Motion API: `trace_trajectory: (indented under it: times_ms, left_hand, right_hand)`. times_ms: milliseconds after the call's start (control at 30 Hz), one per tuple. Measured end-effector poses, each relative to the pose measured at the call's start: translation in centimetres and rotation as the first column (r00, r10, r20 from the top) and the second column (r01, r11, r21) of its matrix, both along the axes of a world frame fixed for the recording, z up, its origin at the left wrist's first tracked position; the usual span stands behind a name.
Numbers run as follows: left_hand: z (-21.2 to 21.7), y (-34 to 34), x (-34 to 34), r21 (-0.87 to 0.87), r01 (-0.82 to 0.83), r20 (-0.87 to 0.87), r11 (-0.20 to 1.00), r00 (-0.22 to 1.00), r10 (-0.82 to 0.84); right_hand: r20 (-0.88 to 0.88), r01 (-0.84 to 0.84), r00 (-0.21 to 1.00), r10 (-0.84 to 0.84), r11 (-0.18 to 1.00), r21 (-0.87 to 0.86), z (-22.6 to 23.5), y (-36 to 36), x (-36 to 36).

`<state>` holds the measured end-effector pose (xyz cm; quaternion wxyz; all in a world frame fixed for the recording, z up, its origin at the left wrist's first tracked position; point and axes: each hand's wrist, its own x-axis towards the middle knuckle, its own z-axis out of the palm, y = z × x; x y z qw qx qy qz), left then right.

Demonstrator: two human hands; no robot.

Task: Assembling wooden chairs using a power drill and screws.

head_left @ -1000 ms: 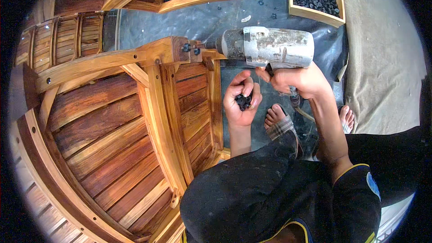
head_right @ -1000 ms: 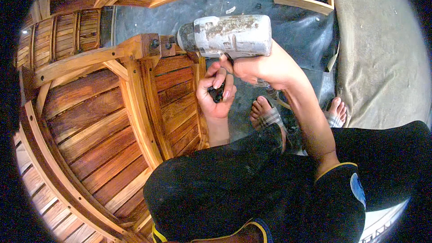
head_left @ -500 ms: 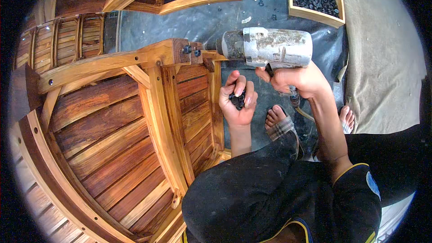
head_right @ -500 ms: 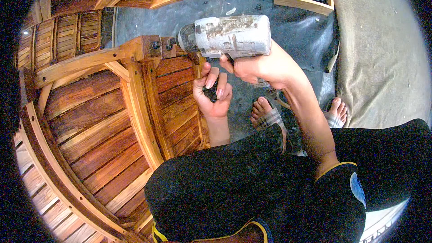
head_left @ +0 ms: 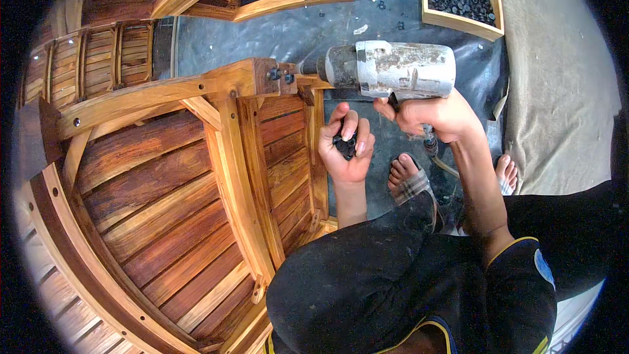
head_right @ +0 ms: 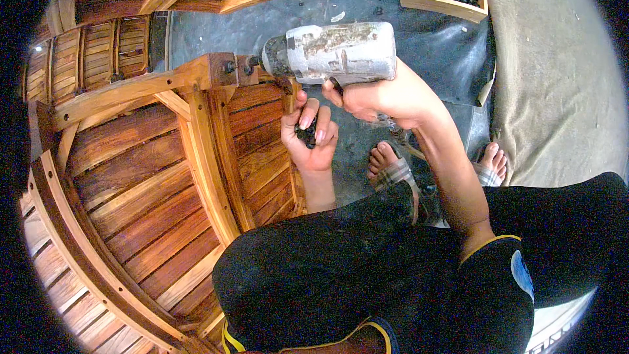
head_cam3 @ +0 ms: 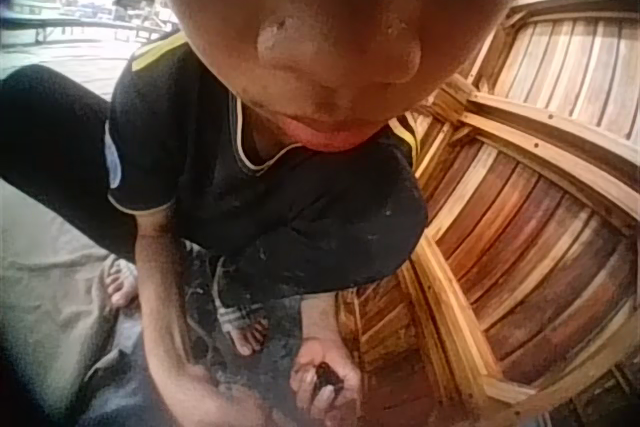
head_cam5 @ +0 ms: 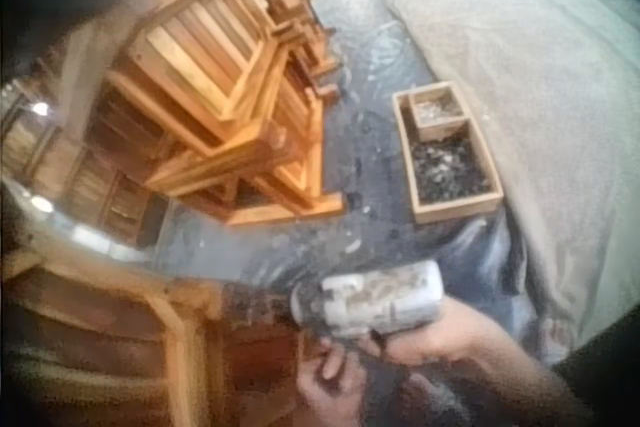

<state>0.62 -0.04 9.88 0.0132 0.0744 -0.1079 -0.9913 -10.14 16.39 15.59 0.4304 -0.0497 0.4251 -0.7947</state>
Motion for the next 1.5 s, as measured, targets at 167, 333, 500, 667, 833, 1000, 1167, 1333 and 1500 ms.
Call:
trace_trajectory:
  times_ms: [167,333,500,667,833,1000,1167,1333,1500]
  left_hand:
    - [-0.7,0.6,-0.3,0.009,0.002,0.005,1.000,1.000,-0.002]
    - [0.1,0.5,-0.4,-0.010,0.028,-0.017,1.000,0.999,-0.029]
    - [-0.1,0.4,-0.3,-0.009,0.046,-0.015,0.999,0.999,-0.046]
    - [-0.2,0.3,-0.2,-0.027,0.020,-0.014,0.999,1.000,-0.020]
    - [0.1,0.1,-0.1,-0.041,0.023,-0.033,0.999,0.999,-0.025]
    - [-0.4,0.1,-0.1,-0.046,0.017,-0.025,0.999,1.000,-0.018]
    - [-0.2,-0.4,0.2,-0.049,0.009,0.009,0.999,1.000,-0.009]
    - [-0.2,-0.3,0.1,-0.047,0.003,-0.005,0.999,1.000,-0.003]
    - [0.1,-0.2,0.1,-0.060,-0.027,-0.038,0.998,0.999,0.024]
  right_hand:
    - [-0.013,0.013,1.000,-0.012,0.999,0.047,0.1,0.6,0.1]
    - [-0.027,0.014,1.000,-0.014,1.000,0.015,0.2,0.2,0.2]
    - [-0.048,0.002,0.999,-0.002,1.000,0.009,0.0,0.2,0.2]
    - [-0.052,0.012,0.999,-0.012,1.000,0.004,0.1,0.1,0.1]
    - [-0.030,0.000,1.000,0.001,0.999,0.032,0.4,-0.2,0.2]
    - [0.001,0.001,1.000,-0.001,1.000,0.017,0.2,0.0,0.2]
    - [-0.040,0.032,0.999,-0.032,0.999,0.009,0.2,-0.5,0.5]
    - [-0.065,0.021,0.998,-0.024,0.999,-0.044,-0.4,-0.5,0.4]
    - [-0.056,0.008,0.998,-0.009,1.000,-0.016,0.4,-0.4,0.2]
